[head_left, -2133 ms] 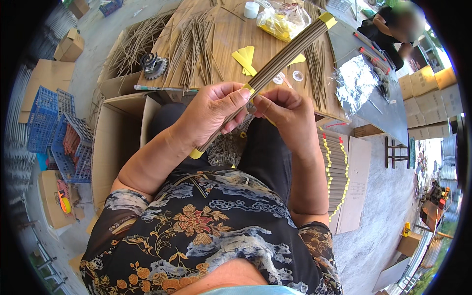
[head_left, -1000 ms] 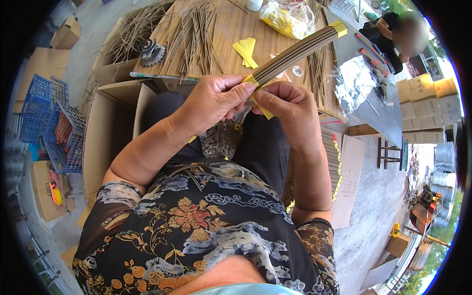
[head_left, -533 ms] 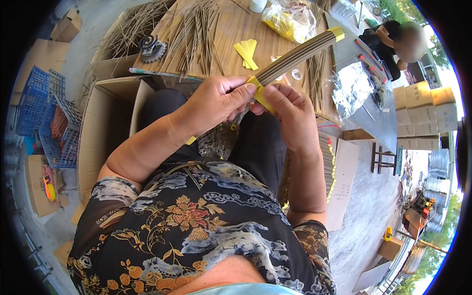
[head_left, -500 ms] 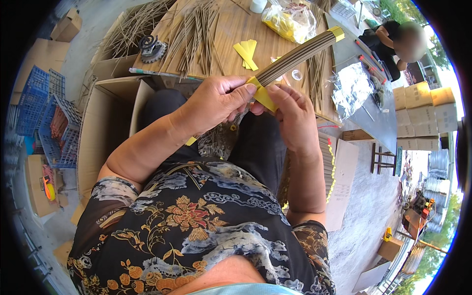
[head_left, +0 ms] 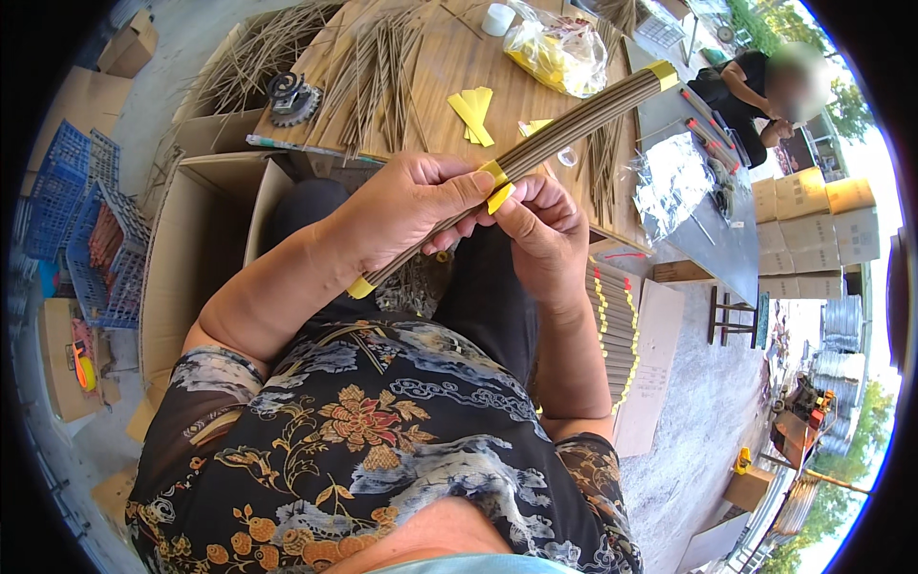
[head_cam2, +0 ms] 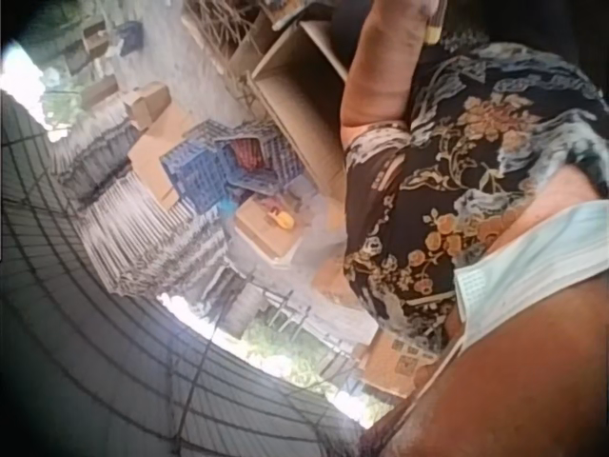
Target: The person gathers thin wooden sticks from a cardboard box, aligns them into a bundle, and wraps the bundle with yellow tape. The person repeats this process multiple times, placing finished bundles into the box.
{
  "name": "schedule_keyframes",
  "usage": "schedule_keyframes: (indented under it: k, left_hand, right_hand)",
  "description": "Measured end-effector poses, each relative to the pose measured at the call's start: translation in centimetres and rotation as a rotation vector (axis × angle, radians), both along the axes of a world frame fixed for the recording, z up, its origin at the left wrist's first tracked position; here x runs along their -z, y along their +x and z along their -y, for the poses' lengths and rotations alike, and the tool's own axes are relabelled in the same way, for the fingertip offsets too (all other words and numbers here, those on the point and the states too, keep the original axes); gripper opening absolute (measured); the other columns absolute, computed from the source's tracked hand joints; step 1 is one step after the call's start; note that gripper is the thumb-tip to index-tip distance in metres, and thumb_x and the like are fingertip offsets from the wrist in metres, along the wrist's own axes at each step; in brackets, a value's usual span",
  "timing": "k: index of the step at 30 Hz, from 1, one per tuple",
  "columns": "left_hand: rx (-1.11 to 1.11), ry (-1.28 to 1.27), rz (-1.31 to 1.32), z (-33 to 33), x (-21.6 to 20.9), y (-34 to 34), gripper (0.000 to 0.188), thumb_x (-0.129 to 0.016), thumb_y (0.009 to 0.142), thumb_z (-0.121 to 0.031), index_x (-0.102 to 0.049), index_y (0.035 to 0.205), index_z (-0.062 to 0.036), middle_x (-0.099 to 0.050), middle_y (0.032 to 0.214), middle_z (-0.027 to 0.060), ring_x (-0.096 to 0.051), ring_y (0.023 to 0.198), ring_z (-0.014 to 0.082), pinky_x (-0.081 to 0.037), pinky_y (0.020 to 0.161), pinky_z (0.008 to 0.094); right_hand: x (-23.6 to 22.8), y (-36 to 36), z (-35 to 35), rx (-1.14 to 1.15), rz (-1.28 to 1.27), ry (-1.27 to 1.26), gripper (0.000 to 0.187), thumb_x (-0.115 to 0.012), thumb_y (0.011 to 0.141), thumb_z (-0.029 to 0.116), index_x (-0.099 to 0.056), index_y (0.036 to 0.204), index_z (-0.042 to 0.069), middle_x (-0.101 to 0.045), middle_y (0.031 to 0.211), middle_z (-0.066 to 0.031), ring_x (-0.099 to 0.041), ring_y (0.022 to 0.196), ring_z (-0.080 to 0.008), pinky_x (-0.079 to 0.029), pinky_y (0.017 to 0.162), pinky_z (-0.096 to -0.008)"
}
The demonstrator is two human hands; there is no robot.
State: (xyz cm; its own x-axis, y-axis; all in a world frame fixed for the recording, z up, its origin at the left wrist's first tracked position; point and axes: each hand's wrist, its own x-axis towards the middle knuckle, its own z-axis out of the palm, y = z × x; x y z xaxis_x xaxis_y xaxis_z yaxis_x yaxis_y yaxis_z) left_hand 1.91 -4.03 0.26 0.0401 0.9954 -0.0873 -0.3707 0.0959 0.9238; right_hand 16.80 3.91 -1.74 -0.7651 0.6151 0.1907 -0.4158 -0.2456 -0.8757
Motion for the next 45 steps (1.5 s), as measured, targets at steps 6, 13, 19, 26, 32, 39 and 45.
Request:
schedule_keyframes:
  k: [6,13,19,26,32,39,45]
  left_hand:
    - [-0.016,0.007,-0.026,0.3,-0.1,0.4,0.028,-0.048,0.090,-0.027,-0.058,0.089,-0.0004,-0.050,0.063,-0.0007,-0.043,0.047,0.0024,-0.035,0.042,0.0140]
    - [-0.020,0.103,-0.206,0.7,0.3,0.6,0.024,-0.046,0.091,-0.023,-0.056,0.090,-0.0014,-0.049,0.065,-0.0008,-0.044,0.051,0.0027,-0.035,0.045,0.0152]
    - [-0.015,0.164,-0.322,1.1,-0.5,0.8,0.022,-0.042,0.092,-0.021,-0.054,0.093,-0.0022,-0.050,0.067,-0.0011,-0.043,0.054,0.0026,-0.035,0.046,0.0152]
    - [-0.122,0.437,-0.557,0.8,0.7,1.2,0.022,-0.041,0.093,-0.015,-0.049,0.104,0.0007,-0.053,0.077,0.0002,-0.048,0.065,0.0056,-0.041,0.055,0.0180]
    - [-0.311,0.599,-0.941,0.7,0.7,1.7,0.032,-0.051,0.085,-0.012,-0.046,0.109,0.0074,-0.057,0.085,0.0222,-0.058,0.076,0.0372,-0.048,0.063,0.0352]
    - [-0.338,0.651,-1.201,0.6,1.1,1.9,0.044,-0.059,0.078,-0.014,-0.044,0.112,0.0094,-0.058,0.085,0.0201,-0.059,0.071,0.0329,-0.048,0.061,0.0354]
    - [-0.338,0.556,-1.209,0.7,1.1,2.1,0.037,-0.061,0.078,-0.009,-0.048,0.110,0.0046,-0.058,0.096,0.0177,-0.059,0.085,0.0325,-0.049,0.070,0.0336]
  right_hand:
    - [1.0,-0.6,0.7,0.081,-0.084,-0.015,0.011,-0.058,0.082,0.007,-0.048,0.078,0.002,-0.060,0.073,-0.0091,-0.059,0.064,-0.0155,-0.048,0.063,-0.0262]
    - [0.7,-1.3,2.0,0.188,-0.163,-0.108,0.016,-0.060,0.081,0.007,-0.045,0.076,0.004,-0.058,0.069,-0.0075,-0.058,0.058,-0.0155,-0.047,0.054,-0.0247]
    - [0.8,-1.3,2.4,0.277,-0.136,-0.080,0.018,-0.061,0.080,0.007,-0.043,0.080,0.005,-0.056,0.069,-0.0069,-0.057,0.057,-0.0152,-0.049,0.053,-0.0261]
    - [-0.3,-2.1,3.3,0.483,-0.133,-0.042,0.022,-0.062,0.080,0.006,-0.041,0.087,0.006,-0.055,0.066,-0.0041,-0.052,0.055,-0.0094,-0.044,0.053,-0.0199]
    - [0.3,-1.9,3.1,0.546,-0.066,0.020,0.021,-0.062,0.080,0.008,-0.042,0.087,0.006,-0.056,0.074,-0.0043,-0.052,0.061,-0.0073,-0.043,0.057,-0.0178]
    - [0.0,-1.7,3.0,0.525,-0.014,-0.016,0.024,-0.063,0.080,0.012,-0.044,0.090,0.001,-0.057,0.082,-0.0062,-0.052,0.068,-0.0068,-0.042,0.062,-0.0182]
    - [0.2,-1.0,2.4,0.440,0.027,-0.044,0.029,-0.064,0.079,0.011,-0.043,0.094,-0.001,-0.060,0.091,-0.0104,-0.056,0.077,-0.0090,-0.046,0.068,-0.0206]
